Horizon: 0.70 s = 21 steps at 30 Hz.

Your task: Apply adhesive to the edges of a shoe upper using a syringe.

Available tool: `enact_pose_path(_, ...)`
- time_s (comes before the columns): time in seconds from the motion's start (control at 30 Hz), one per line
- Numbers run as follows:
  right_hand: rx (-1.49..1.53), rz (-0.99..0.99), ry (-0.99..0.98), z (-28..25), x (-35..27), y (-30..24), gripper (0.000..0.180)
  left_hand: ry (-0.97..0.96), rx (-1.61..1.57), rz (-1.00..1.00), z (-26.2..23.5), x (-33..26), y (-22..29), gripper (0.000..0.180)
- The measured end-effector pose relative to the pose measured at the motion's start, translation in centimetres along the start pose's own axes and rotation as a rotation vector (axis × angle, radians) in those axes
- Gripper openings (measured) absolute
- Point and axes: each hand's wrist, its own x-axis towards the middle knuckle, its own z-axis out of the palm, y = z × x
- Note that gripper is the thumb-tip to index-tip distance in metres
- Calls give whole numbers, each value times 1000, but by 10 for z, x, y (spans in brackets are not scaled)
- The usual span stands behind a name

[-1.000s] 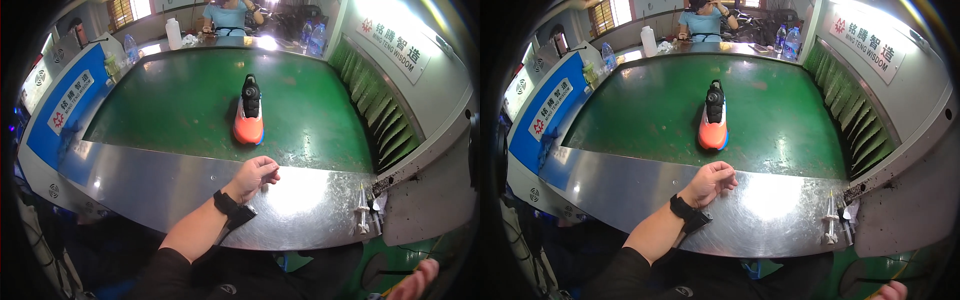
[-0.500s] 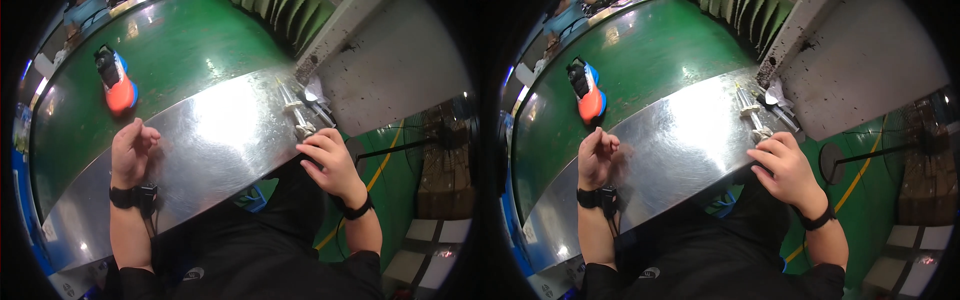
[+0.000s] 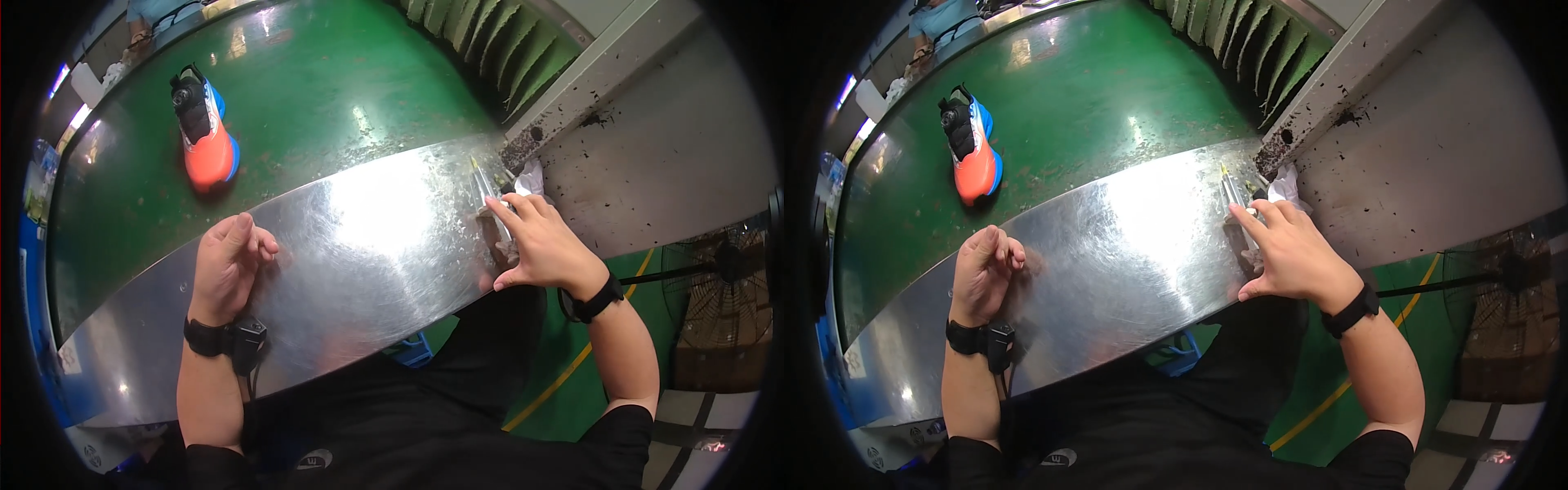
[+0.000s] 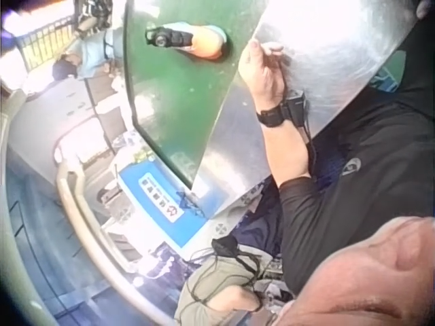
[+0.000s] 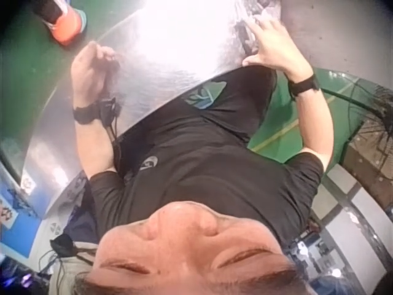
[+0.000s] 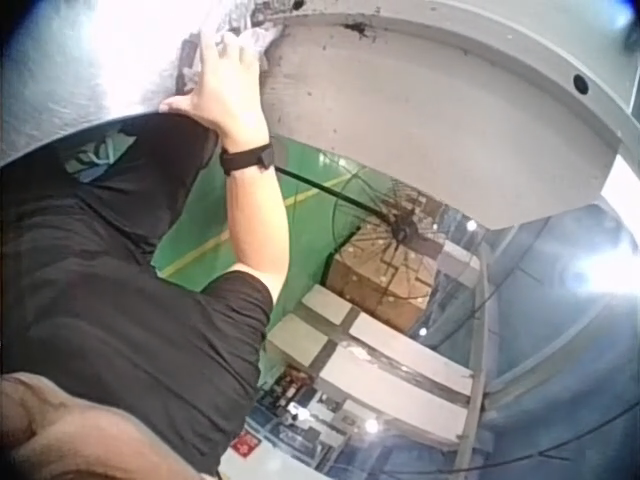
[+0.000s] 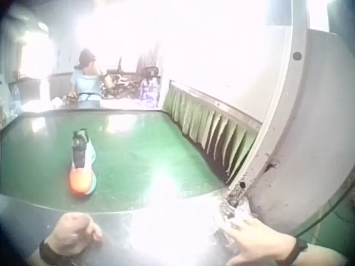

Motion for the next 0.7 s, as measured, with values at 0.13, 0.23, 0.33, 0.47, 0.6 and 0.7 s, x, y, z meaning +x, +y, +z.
enact_pose_path(0.13,39,-12,-56,-1,7,5,106,3,17,0,-2,1,6,30)
enact_pose_path(0.23,28,-82,-34,5,15,7,105,50,-23,-41,-12,-8,8,33)
enact_pose_path(0.33,23,-157,51,9,8,11,103,104,-101,-45,-10,-5,-3,27)
enact_pose_path(0.47,-25,-117,-31,3,-1,6,107,62,-114,-71,-2,-9,6,23)
enact_pose_path(0.6,-32,-140,-78,-3,9,-2,107,69,-105,-87,-8,-8,9,24)
enact_pose_path(0.7,-12,-135,-66,0,9,-4,108,69,-120,-73,-11,-8,10,23)
